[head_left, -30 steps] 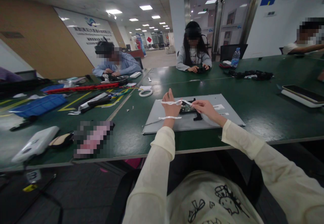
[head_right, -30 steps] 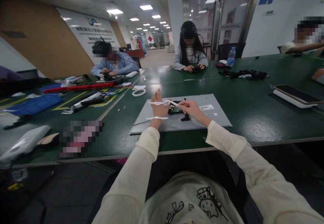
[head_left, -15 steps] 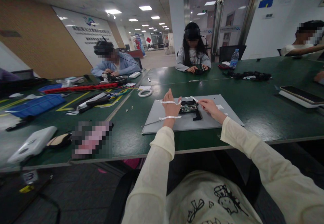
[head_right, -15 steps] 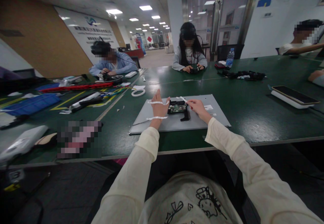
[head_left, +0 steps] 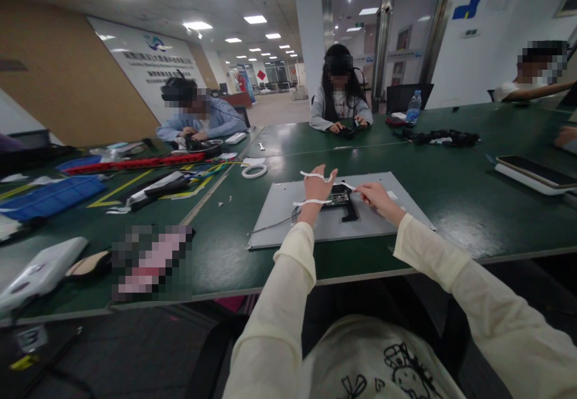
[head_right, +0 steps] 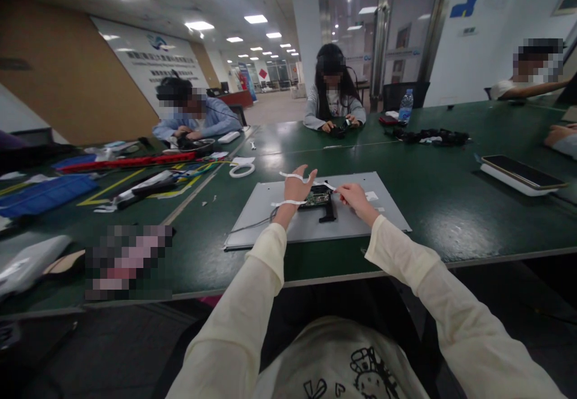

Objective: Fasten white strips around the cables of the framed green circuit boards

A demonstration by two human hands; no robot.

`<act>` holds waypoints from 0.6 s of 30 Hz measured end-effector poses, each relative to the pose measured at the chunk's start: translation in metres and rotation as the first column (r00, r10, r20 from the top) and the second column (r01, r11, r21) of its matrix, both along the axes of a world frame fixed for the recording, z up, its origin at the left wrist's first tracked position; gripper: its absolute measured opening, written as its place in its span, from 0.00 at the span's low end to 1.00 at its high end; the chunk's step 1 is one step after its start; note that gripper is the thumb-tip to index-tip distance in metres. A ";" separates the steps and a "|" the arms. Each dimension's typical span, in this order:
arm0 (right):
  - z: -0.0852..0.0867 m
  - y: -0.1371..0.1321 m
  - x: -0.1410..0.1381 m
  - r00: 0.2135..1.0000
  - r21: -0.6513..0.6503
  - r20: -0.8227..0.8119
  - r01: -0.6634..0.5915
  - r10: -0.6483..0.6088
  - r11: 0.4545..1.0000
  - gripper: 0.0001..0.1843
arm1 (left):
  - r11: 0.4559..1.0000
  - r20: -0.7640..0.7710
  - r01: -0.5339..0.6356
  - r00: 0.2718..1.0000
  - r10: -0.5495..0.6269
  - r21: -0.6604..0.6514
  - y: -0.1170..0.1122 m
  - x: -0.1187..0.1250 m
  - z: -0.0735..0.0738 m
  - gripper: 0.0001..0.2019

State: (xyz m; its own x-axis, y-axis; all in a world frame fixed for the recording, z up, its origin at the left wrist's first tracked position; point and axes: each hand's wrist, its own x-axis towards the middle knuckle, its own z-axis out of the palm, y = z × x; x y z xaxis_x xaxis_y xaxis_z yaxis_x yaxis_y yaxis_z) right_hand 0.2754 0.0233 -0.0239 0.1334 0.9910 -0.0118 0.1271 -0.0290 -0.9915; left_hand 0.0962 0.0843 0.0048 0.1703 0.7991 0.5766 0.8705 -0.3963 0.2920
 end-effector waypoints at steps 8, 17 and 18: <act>-0.009 0.008 0.007 0.955 0.017 0.297 0.004 -0.009 1.000 0.10 | 0.985 -0.203 0.098 0.971 -0.126 -0.144 -0.003 0.011 -0.011 0.25; 0.005 0.001 0.002 0.902 -0.015 0.431 0.011 -0.004 1.000 0.10 | 0.952 -0.330 0.079 0.927 -0.179 -0.294 -0.004 0.006 -0.005 0.31; 0.005 0.002 0.002 0.899 -0.012 0.437 0.014 -0.007 1.000 0.09 | 0.952 -0.333 0.074 0.926 -0.176 -0.298 -0.004 0.006 -0.005 0.31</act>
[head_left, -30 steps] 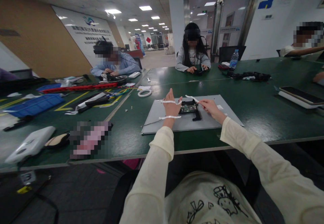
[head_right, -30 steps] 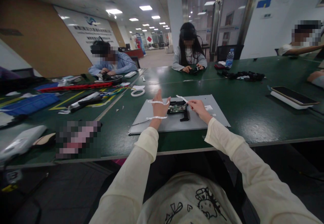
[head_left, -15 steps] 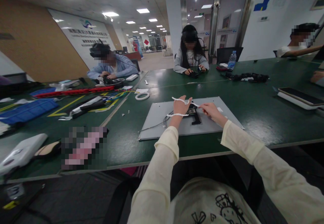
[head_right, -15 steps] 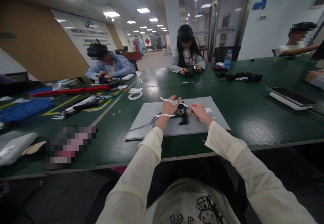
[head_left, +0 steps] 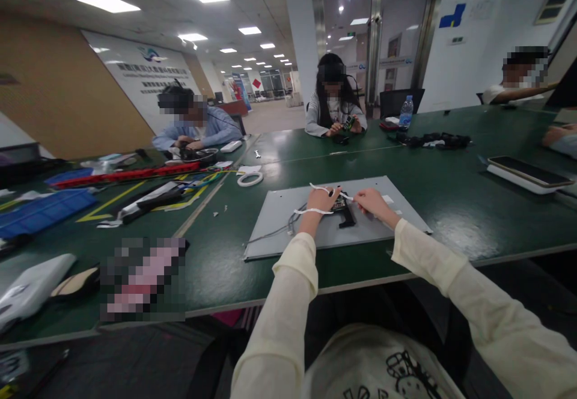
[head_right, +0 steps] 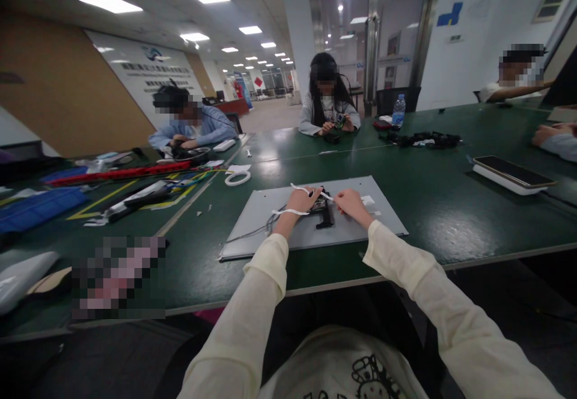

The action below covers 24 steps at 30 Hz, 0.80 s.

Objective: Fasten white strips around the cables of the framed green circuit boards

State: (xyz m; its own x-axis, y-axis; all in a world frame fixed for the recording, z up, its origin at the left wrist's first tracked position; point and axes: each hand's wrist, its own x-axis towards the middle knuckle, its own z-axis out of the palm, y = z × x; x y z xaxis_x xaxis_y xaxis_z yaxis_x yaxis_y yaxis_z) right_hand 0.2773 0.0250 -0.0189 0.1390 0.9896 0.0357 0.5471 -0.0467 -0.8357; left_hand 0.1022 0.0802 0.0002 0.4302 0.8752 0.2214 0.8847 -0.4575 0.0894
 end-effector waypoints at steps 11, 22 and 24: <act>-0.003 0.012 -0.007 0.911 0.090 0.410 0.002 -0.039 0.996 0.20 | 1.000 -0.013 -0.011 1.000 0.011 0.003 0.000 0.003 -0.001 0.34; 0.008 0.004 -0.023 0.730 0.017 0.683 -0.039 0.017 0.999 0.16 | 0.997 -0.047 -0.077 0.996 0.077 0.011 -0.001 0.002 -0.002 0.29; 0.010 0.004 -0.025 0.710 -0.010 0.703 -0.045 0.039 0.999 0.17 | 0.996 -0.053 -0.085 0.995 0.085 0.001 -0.001 0.002 -0.002 0.28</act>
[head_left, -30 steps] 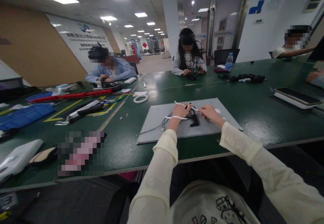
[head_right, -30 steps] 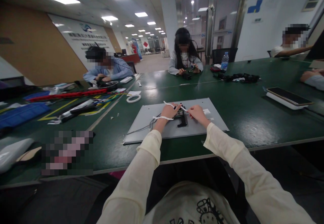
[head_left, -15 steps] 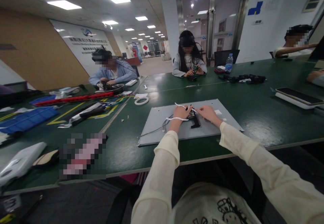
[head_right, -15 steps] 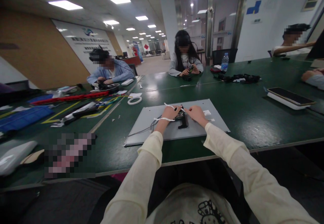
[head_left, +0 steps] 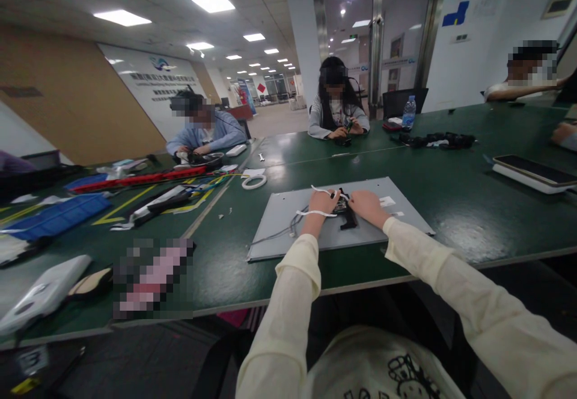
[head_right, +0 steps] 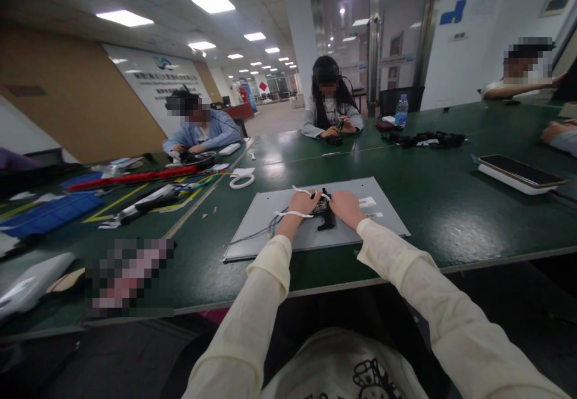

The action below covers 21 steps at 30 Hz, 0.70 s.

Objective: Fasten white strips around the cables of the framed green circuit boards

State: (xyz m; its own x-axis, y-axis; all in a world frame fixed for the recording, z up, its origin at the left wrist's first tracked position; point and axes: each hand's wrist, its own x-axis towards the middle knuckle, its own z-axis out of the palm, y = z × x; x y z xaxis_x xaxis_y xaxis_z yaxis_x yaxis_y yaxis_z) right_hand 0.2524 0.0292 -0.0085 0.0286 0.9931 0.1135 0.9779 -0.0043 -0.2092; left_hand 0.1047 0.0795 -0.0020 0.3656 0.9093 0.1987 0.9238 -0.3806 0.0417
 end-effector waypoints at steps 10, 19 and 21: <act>0.000 -0.004 0.005 0.999 0.001 0.031 0.011 -0.011 1.000 0.19 | 1.000 -0.070 0.014 0.997 -0.014 -0.004 0.004 0.002 -0.003 0.26; -0.018 -0.015 0.010 0.997 0.157 0.036 0.060 -0.067 0.986 0.23 | 0.990 -0.103 0.072 0.991 -0.084 -0.117 0.008 -0.006 -0.001 0.25; -0.024 -0.014 0.012 0.998 0.112 0.043 0.037 -0.042 0.993 0.24 | 0.989 -0.092 0.075 0.992 -0.087 -0.129 0.008 -0.007 -0.001 0.25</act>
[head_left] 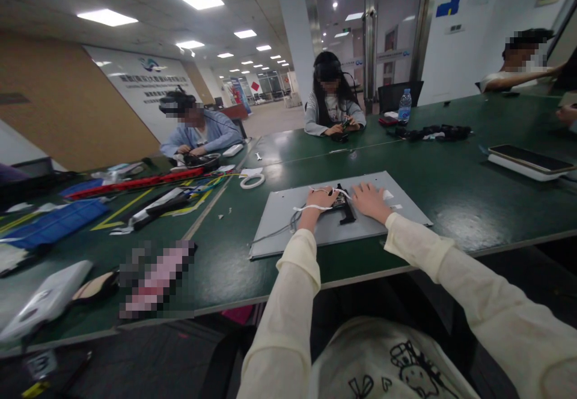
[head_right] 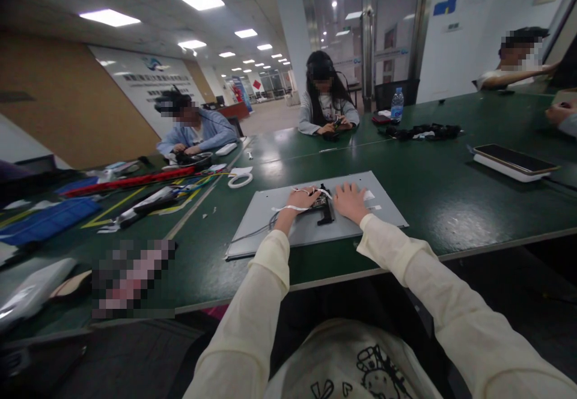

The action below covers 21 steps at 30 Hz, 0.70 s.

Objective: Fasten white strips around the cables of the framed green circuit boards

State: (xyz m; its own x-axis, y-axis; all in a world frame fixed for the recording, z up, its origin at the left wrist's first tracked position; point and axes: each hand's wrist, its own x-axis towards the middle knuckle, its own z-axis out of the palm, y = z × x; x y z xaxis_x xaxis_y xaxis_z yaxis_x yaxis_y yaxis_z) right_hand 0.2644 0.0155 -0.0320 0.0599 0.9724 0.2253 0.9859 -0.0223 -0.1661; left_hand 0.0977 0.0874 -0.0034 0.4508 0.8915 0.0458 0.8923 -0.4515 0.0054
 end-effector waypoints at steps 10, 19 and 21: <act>-0.008 0.023 0.007 0.980 -0.110 0.039 -0.189 0.195 0.976 0.30 | 0.999 0.002 -0.041 0.999 0.041 -0.033 -0.007 -0.003 0.006 0.23; -0.007 0.024 0.004 0.959 -0.040 0.037 -0.280 0.281 0.959 0.29 | 0.996 -0.004 -0.083 0.997 0.083 -0.016 -0.009 -0.011 0.006 0.24; -0.005 0.022 0.003 0.938 -0.026 0.016 -0.345 0.345 0.938 0.28 | 0.997 0.012 -0.076 0.997 0.076 -0.003 -0.008 -0.013 0.004 0.24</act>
